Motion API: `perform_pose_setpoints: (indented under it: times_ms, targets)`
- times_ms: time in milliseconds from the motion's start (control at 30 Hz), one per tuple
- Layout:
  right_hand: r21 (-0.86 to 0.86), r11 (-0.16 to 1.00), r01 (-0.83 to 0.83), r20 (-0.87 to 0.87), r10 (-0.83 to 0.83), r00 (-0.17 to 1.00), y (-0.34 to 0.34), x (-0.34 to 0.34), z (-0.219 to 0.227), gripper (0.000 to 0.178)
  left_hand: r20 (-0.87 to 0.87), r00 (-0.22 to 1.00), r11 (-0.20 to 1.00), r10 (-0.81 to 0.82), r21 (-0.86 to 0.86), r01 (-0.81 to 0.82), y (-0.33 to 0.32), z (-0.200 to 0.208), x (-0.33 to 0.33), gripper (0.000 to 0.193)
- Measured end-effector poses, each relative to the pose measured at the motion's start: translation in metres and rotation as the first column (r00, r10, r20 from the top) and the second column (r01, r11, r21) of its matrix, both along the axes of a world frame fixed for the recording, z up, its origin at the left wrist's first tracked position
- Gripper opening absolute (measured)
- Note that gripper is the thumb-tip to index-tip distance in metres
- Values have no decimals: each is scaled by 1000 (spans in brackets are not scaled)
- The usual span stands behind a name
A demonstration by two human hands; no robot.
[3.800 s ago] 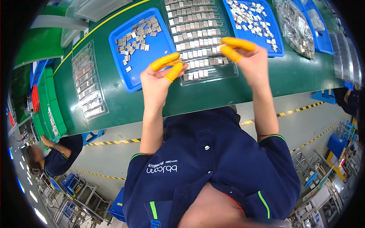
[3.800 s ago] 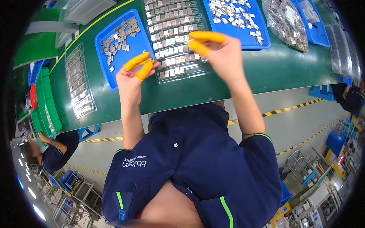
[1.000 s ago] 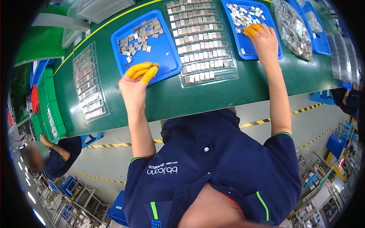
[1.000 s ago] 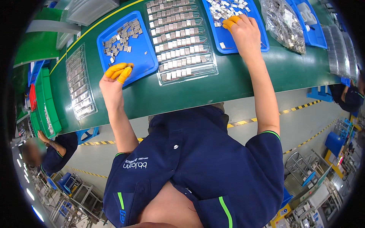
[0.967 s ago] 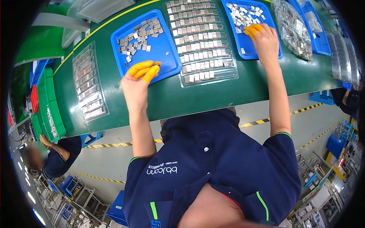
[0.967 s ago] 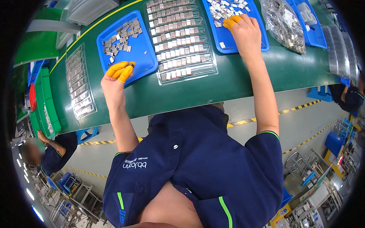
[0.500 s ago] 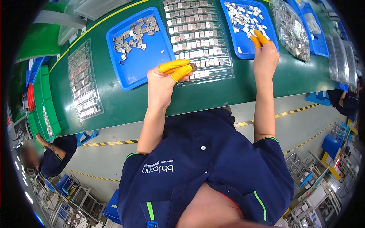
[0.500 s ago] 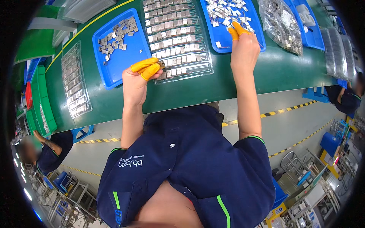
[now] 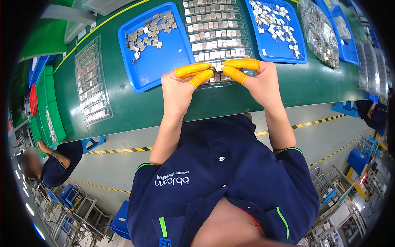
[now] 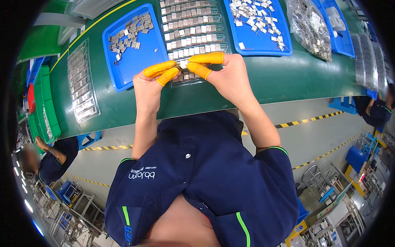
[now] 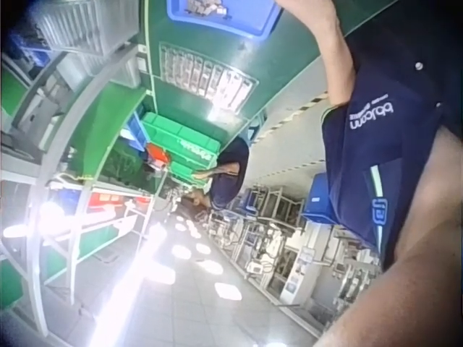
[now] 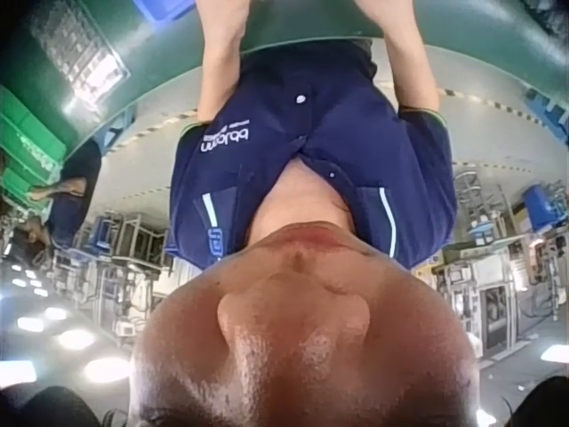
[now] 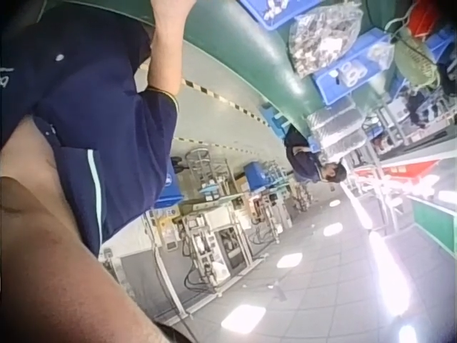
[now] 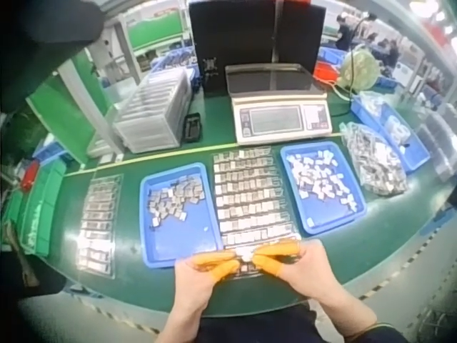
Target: The person assembles small electronic components by hand, inserting them into a plastic tray.
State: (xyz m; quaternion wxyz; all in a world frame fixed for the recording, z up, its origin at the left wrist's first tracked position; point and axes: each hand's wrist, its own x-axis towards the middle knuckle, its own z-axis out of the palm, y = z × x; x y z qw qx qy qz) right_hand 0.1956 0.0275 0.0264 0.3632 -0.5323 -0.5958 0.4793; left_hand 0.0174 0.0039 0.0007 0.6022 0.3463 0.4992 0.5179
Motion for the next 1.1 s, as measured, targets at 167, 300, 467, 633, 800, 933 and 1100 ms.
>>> perform_pose_setpoints:
  times_ms: [167,300,467,633,800,933,1100]
  targets:
    - [-40,997,-67,48,69,996,4,4,3,16,-118,993,995,-14,93,25,-5,3,-1,20]
    - [-103,973,-208,-141,192,971,5,8,-5,16,-10,992,991,-124,45,125,-5,8,-4,20]
    - [-352,873,-339,-513,122,849,-1,6,-13,18,161,943,955,-292,-4,296,-5,-1,-15,19]
    - [-320,915,-246,-460,77,885,-10,3,-15,17,167,946,957,-279,-36,289,-8,-8,-8,19]
    - [159,987,17,-80,-4,997,-17,-1,-17,17,70,988,990,-140,-24,142,-5,1,3,23]
    - [699,710,-89,440,-328,836,-18,16,-37,21,-328,893,939,310,251,-234,16,-6,-23,25]
    - [629,768,-121,542,-321,777,-31,17,-46,18,-704,512,870,493,397,-292,23,-18,-84,25]
